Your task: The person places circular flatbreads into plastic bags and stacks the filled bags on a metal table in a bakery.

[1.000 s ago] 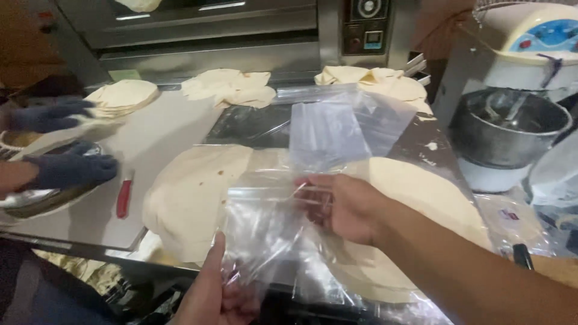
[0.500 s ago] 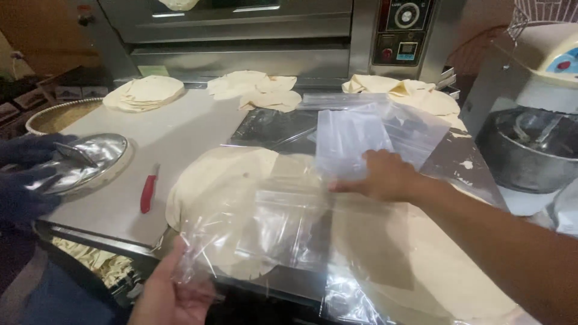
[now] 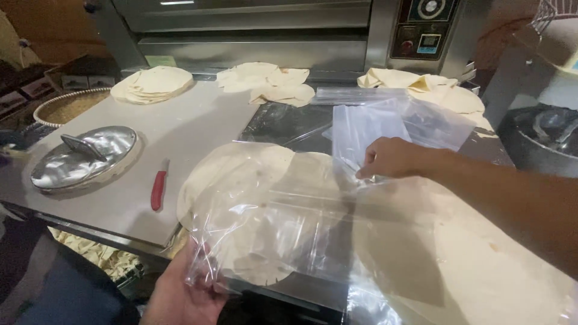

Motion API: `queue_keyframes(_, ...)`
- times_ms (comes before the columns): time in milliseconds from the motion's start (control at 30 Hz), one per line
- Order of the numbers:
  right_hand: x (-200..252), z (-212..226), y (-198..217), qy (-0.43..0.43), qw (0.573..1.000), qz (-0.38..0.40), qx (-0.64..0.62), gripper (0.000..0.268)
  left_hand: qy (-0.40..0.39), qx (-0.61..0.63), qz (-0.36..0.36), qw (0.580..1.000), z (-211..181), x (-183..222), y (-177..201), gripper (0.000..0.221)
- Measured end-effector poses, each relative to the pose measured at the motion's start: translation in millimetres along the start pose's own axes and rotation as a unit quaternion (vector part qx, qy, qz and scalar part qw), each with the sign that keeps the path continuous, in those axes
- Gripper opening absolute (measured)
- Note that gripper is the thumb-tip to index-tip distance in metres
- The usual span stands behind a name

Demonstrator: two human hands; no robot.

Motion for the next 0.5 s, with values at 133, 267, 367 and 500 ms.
queue_keyframes(133,-3.3,14.4,9.9,0.025,0.998,-0.006,-0.051,0.069,0.018,-0.011,0.082,0.996,4.6,-1.6,-12.4,0.029)
queue_keyframes(267,1.9,16.4,-2.8,-0.012,0.995,0.081,0.061,0.082,0.030,-0.012,0.057,0.998,11.4,4.2,-15.1,0.027)
queue_keyframes(367,-12.4,1.9,-17.8,-0.032,0.994,0.104,0.005,0.063,0.054,-0.003,0.076,0.996,21.9,-11.0,-12.8,0.029)
queue_keyframes(500,-10.4,11.1,-16.6,0.003,0.991,0.117,-0.063,0.044,0.080,0.010,0.114,0.990,35.9,-31.5,-10.2,0.030)
Point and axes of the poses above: each hand's wrist, its own x-axis away from the middle knuckle, its own y-axis out of the back of the hand, z = x × y, the point moved 9 cm from there along -x, towards the middle knuckle, and after that the axes turned 7 degrees about -z, right-handed, at the moved point
